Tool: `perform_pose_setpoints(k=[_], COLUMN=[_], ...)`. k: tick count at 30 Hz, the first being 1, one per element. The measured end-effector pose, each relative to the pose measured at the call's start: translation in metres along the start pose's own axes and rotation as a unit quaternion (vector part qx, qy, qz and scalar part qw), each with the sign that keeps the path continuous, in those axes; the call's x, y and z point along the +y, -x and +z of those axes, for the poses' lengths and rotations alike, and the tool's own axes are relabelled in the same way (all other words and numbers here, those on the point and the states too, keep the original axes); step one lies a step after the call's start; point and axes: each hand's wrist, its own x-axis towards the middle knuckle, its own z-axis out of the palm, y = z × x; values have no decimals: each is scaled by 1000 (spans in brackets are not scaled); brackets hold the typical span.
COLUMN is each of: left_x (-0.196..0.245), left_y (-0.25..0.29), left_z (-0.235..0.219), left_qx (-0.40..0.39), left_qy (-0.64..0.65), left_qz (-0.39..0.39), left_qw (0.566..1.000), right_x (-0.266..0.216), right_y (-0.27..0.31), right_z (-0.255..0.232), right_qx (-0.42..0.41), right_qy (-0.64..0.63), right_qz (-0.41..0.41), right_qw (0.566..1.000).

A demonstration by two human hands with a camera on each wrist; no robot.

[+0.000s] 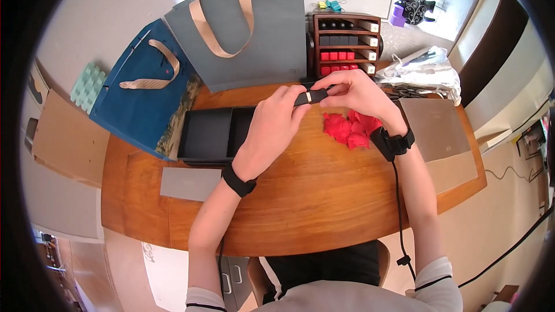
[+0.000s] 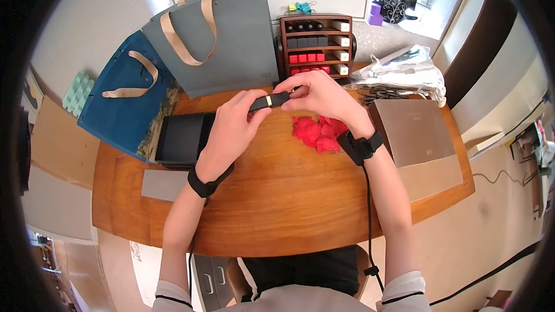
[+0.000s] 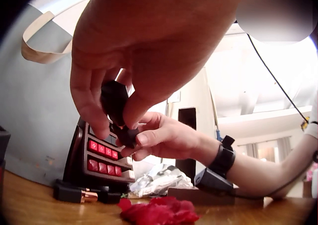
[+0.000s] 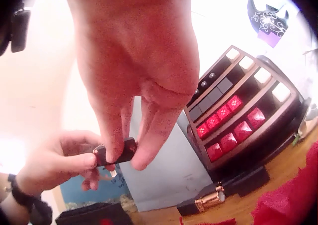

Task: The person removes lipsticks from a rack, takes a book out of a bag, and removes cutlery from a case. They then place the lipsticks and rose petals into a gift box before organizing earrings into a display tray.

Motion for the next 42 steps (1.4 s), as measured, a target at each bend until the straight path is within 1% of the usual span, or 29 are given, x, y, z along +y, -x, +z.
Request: perform_pose_setpoints(k=[5,8,11,14,17,20,32,38,41,42], left_x=[-1,1,1,3,2,1,3,3,4,5], left_y=[1,0,-1,0,0,0,1,1,2,2], left_z=[1,-1,-2,-3,-2,-1,-3,-2,-1,-1], left_qx=[0,-3,-6,-9,-5,-4,-11,-19,-29,-29], left_qy=[-3,-1,1,-6,-3,-5,-32,-41,-47,-49], left_qz=[1,-8,-11,-12,-10,-11,-15,-10,-19,-20], left_qw=[1000,1000,1000,1000,1000,1000,999,999,998,998], right_x=[-4,1,5,3,-5,-6,-5,-4,-12,-10], right_y=[0,-1,-2,-2,0,-1,-2,-2,0,0], right_z=[0,-1,1,2,4,3,7,9,9,8], right_qx=[-2,-4,10,7,26,13,12,14,5,4], right_qy=[16,32,12,-16,-3,16,-4,13,25,15], right_qz=[20,-17,-45,-20,-13,5,15,4,30,25], right_qw=[1000,999,999,1000,1000,1000,1000,1000,999,1000])
